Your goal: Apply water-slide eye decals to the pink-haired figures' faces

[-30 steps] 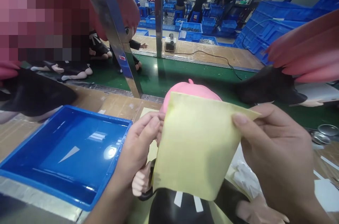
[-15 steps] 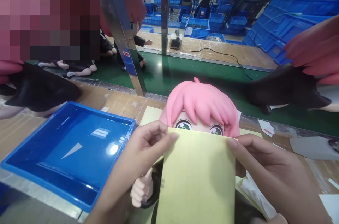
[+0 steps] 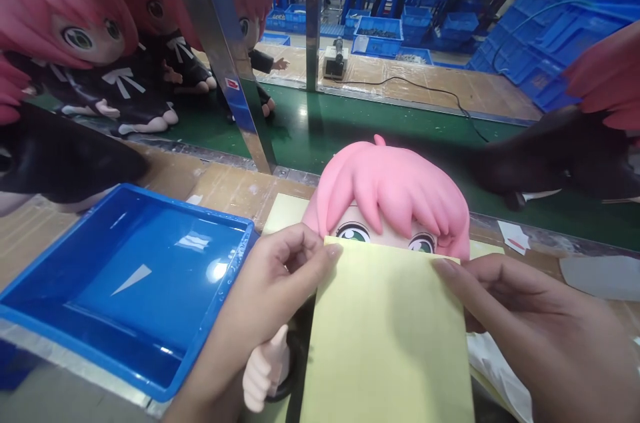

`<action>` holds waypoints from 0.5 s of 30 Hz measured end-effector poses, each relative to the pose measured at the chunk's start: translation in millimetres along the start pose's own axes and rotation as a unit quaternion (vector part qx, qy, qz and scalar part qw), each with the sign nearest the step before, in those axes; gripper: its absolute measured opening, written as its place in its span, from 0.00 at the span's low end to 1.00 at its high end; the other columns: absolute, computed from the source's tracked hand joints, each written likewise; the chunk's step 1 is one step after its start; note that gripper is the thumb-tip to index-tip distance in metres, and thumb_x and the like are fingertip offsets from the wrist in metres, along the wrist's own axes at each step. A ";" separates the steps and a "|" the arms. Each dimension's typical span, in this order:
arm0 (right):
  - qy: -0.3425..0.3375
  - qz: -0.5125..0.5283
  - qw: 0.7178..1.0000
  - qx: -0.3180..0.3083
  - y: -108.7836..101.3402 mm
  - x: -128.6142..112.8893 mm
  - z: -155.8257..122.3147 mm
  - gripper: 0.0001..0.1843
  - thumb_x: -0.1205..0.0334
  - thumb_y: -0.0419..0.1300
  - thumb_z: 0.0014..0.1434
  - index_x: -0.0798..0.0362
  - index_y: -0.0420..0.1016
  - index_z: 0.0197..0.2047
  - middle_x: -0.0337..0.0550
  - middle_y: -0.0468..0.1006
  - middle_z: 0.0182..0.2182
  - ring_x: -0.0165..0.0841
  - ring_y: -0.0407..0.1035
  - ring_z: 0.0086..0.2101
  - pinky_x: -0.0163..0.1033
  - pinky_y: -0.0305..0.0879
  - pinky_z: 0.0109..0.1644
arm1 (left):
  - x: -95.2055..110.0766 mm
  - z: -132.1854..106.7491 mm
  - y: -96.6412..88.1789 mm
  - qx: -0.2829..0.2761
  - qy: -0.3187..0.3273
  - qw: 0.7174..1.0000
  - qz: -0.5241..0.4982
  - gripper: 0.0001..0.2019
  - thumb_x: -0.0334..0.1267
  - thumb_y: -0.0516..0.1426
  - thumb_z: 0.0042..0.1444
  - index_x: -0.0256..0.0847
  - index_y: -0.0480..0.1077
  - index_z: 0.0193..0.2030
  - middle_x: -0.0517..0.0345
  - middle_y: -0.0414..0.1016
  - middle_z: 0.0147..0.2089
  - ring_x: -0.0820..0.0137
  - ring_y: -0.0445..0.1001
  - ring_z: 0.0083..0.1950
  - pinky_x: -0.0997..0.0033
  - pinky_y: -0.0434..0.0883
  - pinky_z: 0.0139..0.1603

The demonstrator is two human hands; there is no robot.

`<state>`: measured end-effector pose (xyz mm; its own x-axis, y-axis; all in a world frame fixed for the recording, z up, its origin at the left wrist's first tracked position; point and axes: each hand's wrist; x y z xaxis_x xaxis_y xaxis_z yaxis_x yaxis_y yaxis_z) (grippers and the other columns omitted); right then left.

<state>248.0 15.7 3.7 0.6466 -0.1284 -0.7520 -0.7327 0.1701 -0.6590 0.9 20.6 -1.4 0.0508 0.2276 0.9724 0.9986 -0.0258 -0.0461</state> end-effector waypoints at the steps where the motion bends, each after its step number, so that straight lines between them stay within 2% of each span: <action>1: 0.006 -0.006 1.000 0.003 0.2 0.9 -0.1 0.30 0.25 0.63 0.53 0.44 0.76 0.23 0.34 0.74 0.18 0.31 0.68 0.19 0.32 0.62 0.19 | 0.4 -0.3 0.2 -0.001 -0.005 1.000 0.004 0.19 0.49 0.65 0.61 0.40 0.68 0.27 0.64 0.64 0.25 0.76 0.59 0.27 0.77 0.56 0.26; 5: 0.050 -0.011 0.999 -0.018 0.0 0.4 0.1 0.32 0.23 0.62 0.52 0.45 0.76 0.25 0.36 0.76 0.21 0.33 0.70 0.22 0.35 0.64 0.22 | 0.2 0.6 0.7 -0.007 -0.019 1.000 0.016 0.21 0.53 0.63 0.62 0.40 0.67 0.27 0.63 0.63 0.26 0.75 0.58 0.28 0.76 0.56 0.27; 11: 0.114 -0.013 0.992 -0.043 -3.5 -19.1 -2.3 0.31 0.23 0.61 0.52 0.44 0.75 0.26 0.36 0.77 0.23 0.34 0.69 0.26 0.37 0.65 0.29 | -0.4 1.8 1.1 -0.005 -0.024 1.000 0.019 0.21 0.53 0.63 0.63 0.40 0.66 0.28 0.64 0.63 0.26 0.76 0.58 0.29 0.76 0.57 0.27; 13: 0.103 -0.030 0.994 -0.020 -3.6 -18.0 -2.2 0.31 0.23 0.60 0.52 0.44 0.75 0.24 0.34 0.75 0.21 0.32 0.68 0.25 0.35 0.64 0.27 | 1.2 1.4 1.0 -0.006 -0.020 1.000 0.022 0.20 0.52 0.63 0.63 0.40 0.66 0.28 0.64 0.63 0.26 0.76 0.58 0.28 0.76 0.57 0.27; 15: 0.041 -0.024 0.999 0.002 -2.2 -10.0 0.3 0.29 0.26 0.62 0.54 0.43 0.75 0.24 0.33 0.74 0.19 0.30 0.67 0.22 0.33 0.62 0.22 | 3.4 1.3 1.1 -0.004 -0.016 0.999 0.027 0.20 0.50 0.62 0.64 0.39 0.66 0.28 0.65 0.63 0.26 0.77 0.58 0.28 0.77 0.57 0.27</action>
<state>243.2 16.9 12.7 0.6619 -0.2164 -0.7177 -0.6995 0.1659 -0.6951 2.2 22.6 1.5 0.1059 0.2567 0.9607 0.9942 -0.0477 -0.0969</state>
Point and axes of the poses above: each hand's wrist, its own z-axis towards the middle knuckle, its own y-axis out of the palm, x = y × z
